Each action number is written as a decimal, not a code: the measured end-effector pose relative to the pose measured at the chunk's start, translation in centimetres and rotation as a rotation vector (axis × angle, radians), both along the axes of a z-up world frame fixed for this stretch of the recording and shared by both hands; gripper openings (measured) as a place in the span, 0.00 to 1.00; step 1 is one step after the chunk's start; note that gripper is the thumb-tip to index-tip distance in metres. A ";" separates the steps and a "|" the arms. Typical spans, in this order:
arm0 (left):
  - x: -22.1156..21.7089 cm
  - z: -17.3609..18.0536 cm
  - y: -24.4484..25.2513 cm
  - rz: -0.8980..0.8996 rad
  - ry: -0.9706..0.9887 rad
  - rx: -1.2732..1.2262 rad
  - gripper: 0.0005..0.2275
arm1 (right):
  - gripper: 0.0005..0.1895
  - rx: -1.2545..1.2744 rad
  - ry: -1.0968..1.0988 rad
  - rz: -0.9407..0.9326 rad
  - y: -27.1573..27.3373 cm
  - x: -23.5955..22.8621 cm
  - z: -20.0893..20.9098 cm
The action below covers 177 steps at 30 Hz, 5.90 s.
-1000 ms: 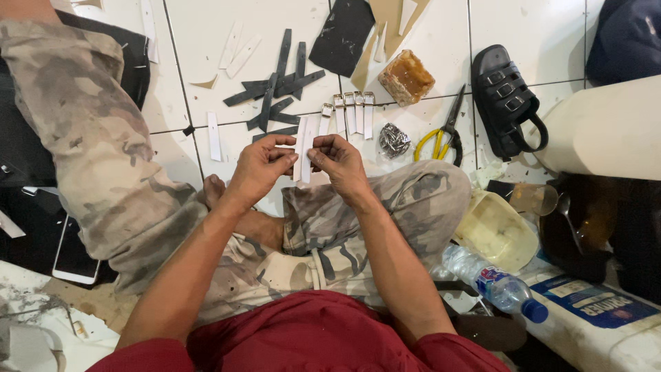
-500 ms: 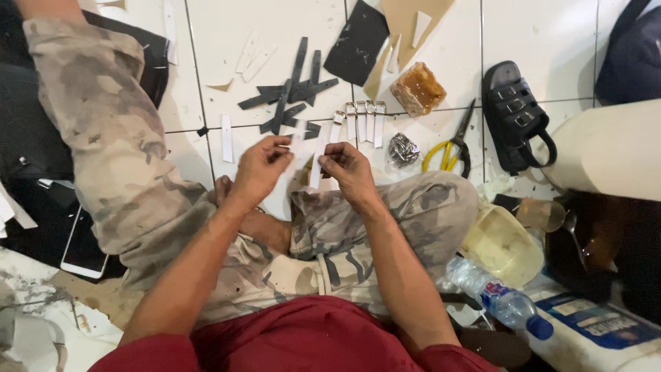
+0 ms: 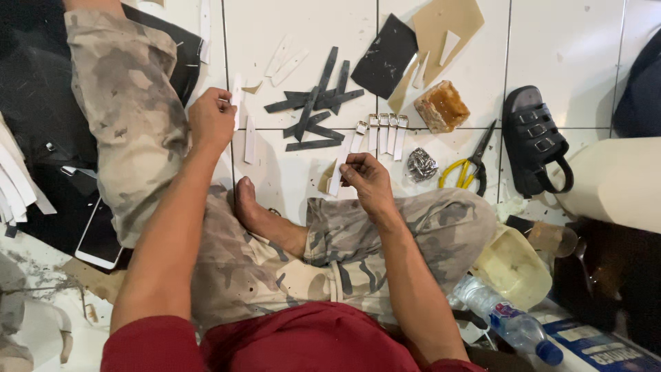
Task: The person sits on the floor and assembles small metal buckles onto white plastic strips. They pick up a buckle and a strip, thread the strip through the buckle, and then place the assembled item on the floor. This process is repeated multiple times.
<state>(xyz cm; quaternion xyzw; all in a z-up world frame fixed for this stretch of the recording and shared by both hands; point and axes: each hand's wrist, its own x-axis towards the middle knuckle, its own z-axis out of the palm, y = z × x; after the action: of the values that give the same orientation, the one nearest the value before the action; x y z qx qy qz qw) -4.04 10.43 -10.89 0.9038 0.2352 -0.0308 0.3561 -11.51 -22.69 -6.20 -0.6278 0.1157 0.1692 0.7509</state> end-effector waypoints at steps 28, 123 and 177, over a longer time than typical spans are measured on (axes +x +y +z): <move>9.6 -9.0 5.6 -0.244 -0.377 0.790 0.02 | 0.14 -0.046 0.080 -0.005 1.3 1.7 0.8; -7.9 11.7 -14.2 -0.286 0.200 -0.806 0.08 | 0.14 0.097 -0.025 0.035 0.4 0.1 3.4; -2.6 5.0 -3.5 -0.114 0.022 0.060 0.08 | 0.13 0.029 0.002 0.035 0.8 0.1 0.4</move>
<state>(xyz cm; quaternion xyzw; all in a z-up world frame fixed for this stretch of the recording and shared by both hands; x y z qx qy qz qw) -6.62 6.95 -5.89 0.9257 0.1880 -0.0541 0.3238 -11.44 -21.92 -5.76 -0.6188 0.1031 0.1847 0.7565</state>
